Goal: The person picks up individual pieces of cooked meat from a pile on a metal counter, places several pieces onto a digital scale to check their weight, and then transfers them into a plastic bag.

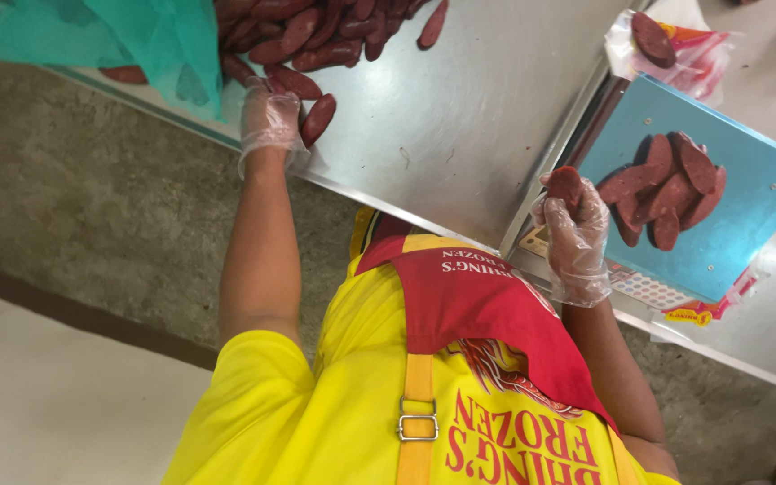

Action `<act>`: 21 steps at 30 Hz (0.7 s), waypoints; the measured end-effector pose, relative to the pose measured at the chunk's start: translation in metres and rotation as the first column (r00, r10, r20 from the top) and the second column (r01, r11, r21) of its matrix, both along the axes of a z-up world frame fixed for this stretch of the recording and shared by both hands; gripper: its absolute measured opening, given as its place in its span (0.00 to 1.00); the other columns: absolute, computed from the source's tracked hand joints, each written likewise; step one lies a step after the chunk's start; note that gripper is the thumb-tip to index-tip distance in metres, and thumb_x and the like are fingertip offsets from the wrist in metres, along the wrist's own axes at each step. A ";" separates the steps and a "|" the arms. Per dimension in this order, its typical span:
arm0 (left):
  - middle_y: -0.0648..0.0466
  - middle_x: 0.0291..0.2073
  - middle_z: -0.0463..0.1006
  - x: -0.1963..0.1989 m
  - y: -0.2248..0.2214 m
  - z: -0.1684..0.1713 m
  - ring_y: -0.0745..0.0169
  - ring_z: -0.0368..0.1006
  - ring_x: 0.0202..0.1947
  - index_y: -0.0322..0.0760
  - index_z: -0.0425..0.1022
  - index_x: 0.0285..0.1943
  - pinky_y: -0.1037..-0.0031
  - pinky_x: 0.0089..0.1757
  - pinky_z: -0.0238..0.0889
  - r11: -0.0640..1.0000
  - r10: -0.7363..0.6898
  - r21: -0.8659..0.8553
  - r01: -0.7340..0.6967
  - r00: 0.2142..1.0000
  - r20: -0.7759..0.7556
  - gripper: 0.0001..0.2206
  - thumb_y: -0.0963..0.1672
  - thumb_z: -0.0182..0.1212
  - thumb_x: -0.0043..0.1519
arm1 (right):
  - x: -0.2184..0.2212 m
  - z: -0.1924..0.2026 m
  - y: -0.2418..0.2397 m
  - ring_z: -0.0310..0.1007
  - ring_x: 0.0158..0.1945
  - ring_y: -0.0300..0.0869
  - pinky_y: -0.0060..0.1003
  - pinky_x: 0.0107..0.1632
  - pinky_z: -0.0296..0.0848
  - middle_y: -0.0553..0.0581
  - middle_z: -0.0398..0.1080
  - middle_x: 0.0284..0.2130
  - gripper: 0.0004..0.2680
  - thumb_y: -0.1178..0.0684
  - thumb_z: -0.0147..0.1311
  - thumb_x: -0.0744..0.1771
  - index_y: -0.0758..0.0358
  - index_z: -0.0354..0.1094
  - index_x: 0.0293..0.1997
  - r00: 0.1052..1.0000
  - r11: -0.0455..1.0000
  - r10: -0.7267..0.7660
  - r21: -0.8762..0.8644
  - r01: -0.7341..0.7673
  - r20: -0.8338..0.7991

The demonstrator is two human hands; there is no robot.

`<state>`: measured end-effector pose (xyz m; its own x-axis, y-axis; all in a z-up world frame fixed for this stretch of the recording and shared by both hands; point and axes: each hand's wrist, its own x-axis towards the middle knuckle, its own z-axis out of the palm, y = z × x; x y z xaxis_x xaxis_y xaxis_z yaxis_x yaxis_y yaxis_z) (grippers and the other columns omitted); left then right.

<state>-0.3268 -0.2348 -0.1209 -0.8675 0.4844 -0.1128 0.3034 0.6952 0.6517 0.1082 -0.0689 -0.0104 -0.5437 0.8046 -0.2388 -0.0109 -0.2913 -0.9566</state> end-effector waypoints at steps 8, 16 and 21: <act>0.55 0.22 0.77 0.150 0.120 0.081 0.67 0.73 0.21 0.35 0.74 0.45 0.72 0.28 0.69 0.800 -0.598 0.408 0.440 0.533 0.598 0.11 0.48 0.58 0.68 | 0.030 0.001 0.009 0.67 0.33 0.37 0.31 0.38 0.67 0.54 0.70 0.34 0.07 0.61 0.50 0.72 0.68 0.65 0.57 0.947 0.942 -0.310 0.110 0.318 -0.087; 0.39 0.48 0.78 0.263 0.215 0.124 0.45 0.77 0.43 0.31 0.71 0.58 0.58 0.44 0.70 0.425 -0.904 0.361 0.830 0.410 0.122 0.28 0.56 0.63 0.61 | 0.116 0.024 0.031 0.67 0.31 0.38 0.32 0.36 0.67 0.55 0.68 0.32 0.09 0.56 0.50 0.74 0.65 0.66 0.60 0.774 0.760 -0.633 0.183 0.624 -0.009; 0.46 0.50 0.81 0.243 0.219 0.117 0.54 0.81 0.44 0.37 0.74 0.58 0.64 0.50 0.73 0.527 -0.832 0.314 0.789 0.554 0.006 0.18 0.51 0.63 0.65 | 0.136 0.032 0.023 0.73 0.43 0.40 0.35 0.43 0.73 0.50 0.73 0.56 0.19 0.59 0.51 0.73 0.64 0.53 0.75 0.677 0.678 -0.735 0.073 0.731 0.043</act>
<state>-0.0842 -0.0154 -0.0041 -0.0685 0.9968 0.0404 0.5443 0.0034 0.8389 0.2445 -0.0460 0.0218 0.2401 0.9494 -0.2027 -0.1415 -0.1723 -0.9748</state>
